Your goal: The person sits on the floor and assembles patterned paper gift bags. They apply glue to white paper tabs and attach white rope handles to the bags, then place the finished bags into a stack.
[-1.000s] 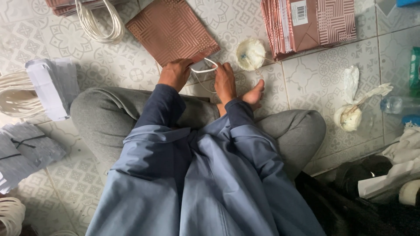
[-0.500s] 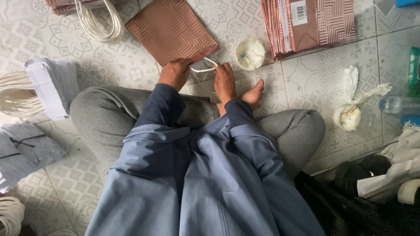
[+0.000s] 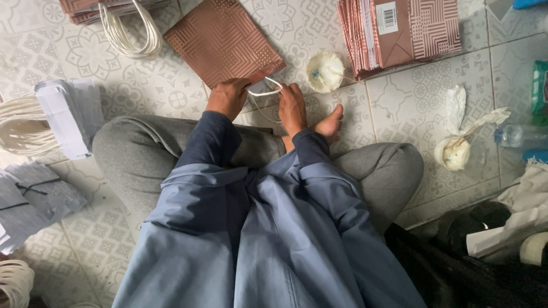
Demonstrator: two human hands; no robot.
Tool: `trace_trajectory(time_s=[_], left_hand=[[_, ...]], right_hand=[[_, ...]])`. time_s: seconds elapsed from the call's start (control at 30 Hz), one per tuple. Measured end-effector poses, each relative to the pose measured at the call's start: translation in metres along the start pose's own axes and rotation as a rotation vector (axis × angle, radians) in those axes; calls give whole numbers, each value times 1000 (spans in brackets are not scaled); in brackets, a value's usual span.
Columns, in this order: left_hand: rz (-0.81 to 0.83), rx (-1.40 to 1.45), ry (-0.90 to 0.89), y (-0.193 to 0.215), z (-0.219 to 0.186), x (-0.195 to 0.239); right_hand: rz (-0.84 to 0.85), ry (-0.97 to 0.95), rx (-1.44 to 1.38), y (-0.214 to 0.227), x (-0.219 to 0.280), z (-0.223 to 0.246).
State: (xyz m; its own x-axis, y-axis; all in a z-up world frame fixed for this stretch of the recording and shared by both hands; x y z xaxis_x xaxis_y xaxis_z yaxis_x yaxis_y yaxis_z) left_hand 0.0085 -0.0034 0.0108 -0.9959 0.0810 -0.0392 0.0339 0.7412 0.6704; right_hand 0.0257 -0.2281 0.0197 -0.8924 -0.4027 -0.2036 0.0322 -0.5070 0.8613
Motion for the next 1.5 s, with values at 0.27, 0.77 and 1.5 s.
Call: trace_trajectory(time_s=[0.27, 0.77, 1.5], left_hand=[[0, -45, -14, -12, 10, -1], [209, -103, 98, -5, 7, -15], [117, -205, -42, -14, -58, -81]], right_hand=[[20, -53, -74, 5, 0, 7], [-35, -67, -17, 17, -4, 13], [143, -196, -113, 25, -5, -11]])
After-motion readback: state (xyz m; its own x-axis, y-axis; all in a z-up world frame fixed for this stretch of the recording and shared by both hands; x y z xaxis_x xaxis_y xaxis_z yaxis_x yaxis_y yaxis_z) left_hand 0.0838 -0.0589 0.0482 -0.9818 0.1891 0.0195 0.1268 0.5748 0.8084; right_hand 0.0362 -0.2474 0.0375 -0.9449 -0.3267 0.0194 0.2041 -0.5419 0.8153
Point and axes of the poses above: each hand's wrist, its own x-axis away from the middle knuckle, its own y-axis out of the back of the hand, z = x × y, the point moved 1 cm from there along -x, towards the middle knuckle, and after that the axes turned 14 degrees about x, right-handed, at the moved point
